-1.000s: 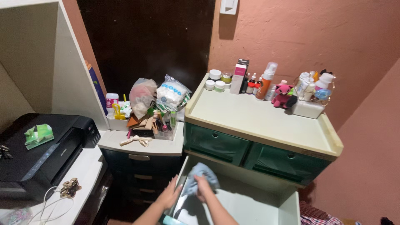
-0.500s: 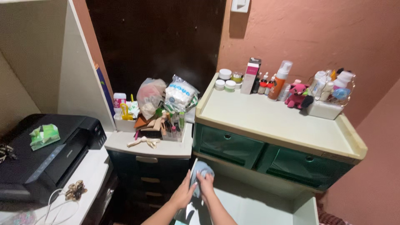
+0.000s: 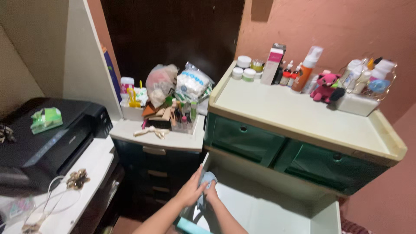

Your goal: The person wipes the inside of an open drawer with a cloth, then folds various garments from a pile and places them into the drawer. The person handles shirts, pants, and other clothing items one at a time, stacking them neatly inside the drawer.

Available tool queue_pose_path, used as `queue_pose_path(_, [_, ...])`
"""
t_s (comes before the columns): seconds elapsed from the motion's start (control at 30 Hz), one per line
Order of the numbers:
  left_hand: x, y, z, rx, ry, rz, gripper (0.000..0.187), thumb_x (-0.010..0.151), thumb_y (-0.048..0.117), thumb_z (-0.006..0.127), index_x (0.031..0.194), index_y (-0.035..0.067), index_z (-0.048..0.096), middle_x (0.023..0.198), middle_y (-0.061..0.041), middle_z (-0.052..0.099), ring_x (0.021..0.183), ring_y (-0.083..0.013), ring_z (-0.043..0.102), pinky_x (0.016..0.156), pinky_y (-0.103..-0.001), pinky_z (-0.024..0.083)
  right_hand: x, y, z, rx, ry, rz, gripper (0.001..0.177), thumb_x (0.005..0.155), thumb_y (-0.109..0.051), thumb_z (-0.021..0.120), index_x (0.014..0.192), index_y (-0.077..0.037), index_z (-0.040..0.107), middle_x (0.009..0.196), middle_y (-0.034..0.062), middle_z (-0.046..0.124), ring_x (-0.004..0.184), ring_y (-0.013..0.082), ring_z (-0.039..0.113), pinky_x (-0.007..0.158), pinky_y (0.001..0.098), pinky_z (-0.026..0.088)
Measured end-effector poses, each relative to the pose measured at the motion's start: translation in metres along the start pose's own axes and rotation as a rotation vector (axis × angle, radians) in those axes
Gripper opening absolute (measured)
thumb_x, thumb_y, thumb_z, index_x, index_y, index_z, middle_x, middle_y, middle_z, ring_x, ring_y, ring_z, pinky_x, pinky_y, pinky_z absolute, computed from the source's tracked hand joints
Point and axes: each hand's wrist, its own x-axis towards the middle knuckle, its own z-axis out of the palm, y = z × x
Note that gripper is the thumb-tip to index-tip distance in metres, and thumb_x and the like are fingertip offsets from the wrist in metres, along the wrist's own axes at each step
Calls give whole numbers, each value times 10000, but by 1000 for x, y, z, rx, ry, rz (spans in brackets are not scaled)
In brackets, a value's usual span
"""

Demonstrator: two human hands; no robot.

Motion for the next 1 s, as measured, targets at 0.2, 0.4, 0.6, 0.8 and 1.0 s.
queue_pose_path(0.2, [-7,13,-2,99,-54,-185,850,979,532,489,1637,174,91,1645,-252,247,1482,-395,344,1182,-397,358,-19,-7,-27,25,-129,139,612,792,-129,748,1359,-55,530,1131,183,715,969,310,708,794,433,592])
queue_pose_path(0.4, [-19,22,3,237,-40,-218,846,1001,580,476,1641,245,37,1656,-258,183,1510,-421,270,1201,-452,314,-48,-28,-73,473,-176,193,421,815,-86,642,1229,-10,648,1010,162,706,814,246,696,716,395,589])
queue_pose_path(0.6, [-27,26,5,344,-24,-261,879,975,595,492,1637,238,37,1661,-236,197,1515,-438,251,1204,-478,317,-65,-34,-128,670,-29,171,243,921,-121,654,1127,7,642,979,143,722,816,248,717,744,413,601])
queue_pose_path(0.8, [-38,46,8,445,-88,-357,936,968,635,490,1642,260,-39,1683,-207,131,1536,-430,189,1223,-544,266,-99,-37,-272,-482,778,-68,517,820,-156,788,1284,-38,591,1242,241,598,1137,417,603,970,486,509])
queue_pose_path(1.0, [-41,60,4,518,-177,-411,1086,900,736,541,1625,244,-100,1692,-200,86,1551,-426,155,1225,-553,267,-164,-40,-410,-1859,22,68,348,923,-169,611,1259,-115,685,1581,58,404,1459,295,350,1061,493,406])
